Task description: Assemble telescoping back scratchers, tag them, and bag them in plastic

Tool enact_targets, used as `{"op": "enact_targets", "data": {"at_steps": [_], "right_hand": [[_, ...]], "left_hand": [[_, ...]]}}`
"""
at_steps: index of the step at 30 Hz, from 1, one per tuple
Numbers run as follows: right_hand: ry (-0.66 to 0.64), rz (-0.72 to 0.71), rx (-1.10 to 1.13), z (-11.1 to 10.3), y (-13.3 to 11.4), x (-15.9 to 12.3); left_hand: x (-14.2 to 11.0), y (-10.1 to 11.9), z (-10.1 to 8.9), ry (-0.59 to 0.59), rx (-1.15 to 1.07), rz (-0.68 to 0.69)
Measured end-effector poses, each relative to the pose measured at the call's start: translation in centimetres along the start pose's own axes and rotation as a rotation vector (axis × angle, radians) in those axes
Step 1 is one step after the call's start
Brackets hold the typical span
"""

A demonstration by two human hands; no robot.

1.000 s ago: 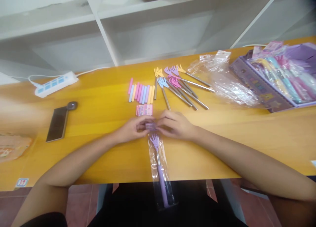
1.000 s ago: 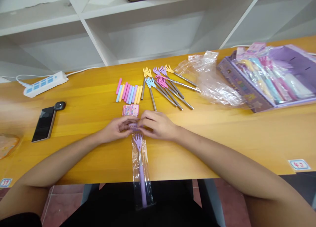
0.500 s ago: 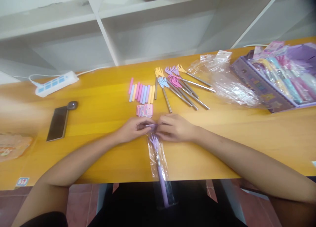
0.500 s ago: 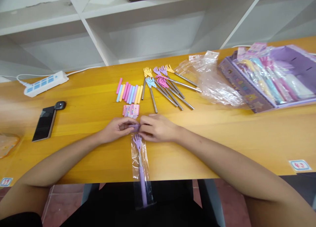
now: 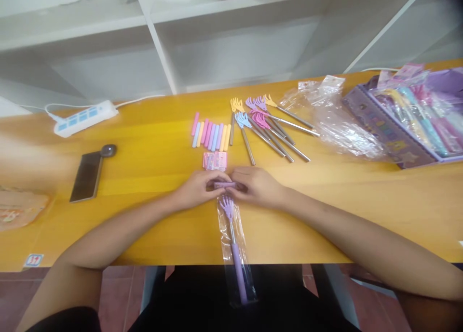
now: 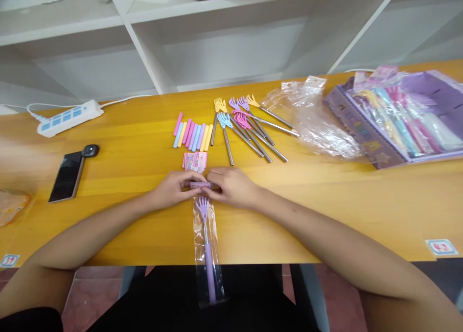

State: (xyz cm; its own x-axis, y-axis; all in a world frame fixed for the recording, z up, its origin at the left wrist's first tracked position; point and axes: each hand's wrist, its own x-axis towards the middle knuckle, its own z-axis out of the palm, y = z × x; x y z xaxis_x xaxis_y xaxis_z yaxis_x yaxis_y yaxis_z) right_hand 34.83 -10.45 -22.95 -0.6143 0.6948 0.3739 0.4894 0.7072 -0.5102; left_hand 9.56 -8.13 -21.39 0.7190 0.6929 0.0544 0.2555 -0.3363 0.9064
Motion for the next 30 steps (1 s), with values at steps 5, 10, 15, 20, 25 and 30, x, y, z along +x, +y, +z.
{"op": "enact_targets", "data": {"at_steps": [5,10,15,20,25,30], "right_hand": [[-0.028,0.015,0.006,-0.2,-0.2,0.1],[-0.051,0.033,0.03,-0.5,-0.5,0.2],[-0.054,-0.003,0.071,-0.9,-0.4,0.2],[-0.073,-0.036,0.1,-1.2,-0.1,0.1],[-0.1,-0.055,0.124,-1.4,0.2,0.0],[-0.088,-0.096,0.192,-1.6,0.1,-0.1]], "left_hand": [[-0.1,-0.1,0.1,-0.017,-0.152,-0.042],[-0.2,-0.3,0.1,-0.026,-0.213,-0.059],[-0.1,-0.7,0.0,-0.054,-0.23,-0.043],[-0.2,-0.7,-0.3,-0.093,-0.217,-0.011],[-0.2,-0.9,-0.4,-0.107,-0.221,-0.021],[-0.4,-0.9,-0.8,-0.129,-0.235,-0.017]]}}
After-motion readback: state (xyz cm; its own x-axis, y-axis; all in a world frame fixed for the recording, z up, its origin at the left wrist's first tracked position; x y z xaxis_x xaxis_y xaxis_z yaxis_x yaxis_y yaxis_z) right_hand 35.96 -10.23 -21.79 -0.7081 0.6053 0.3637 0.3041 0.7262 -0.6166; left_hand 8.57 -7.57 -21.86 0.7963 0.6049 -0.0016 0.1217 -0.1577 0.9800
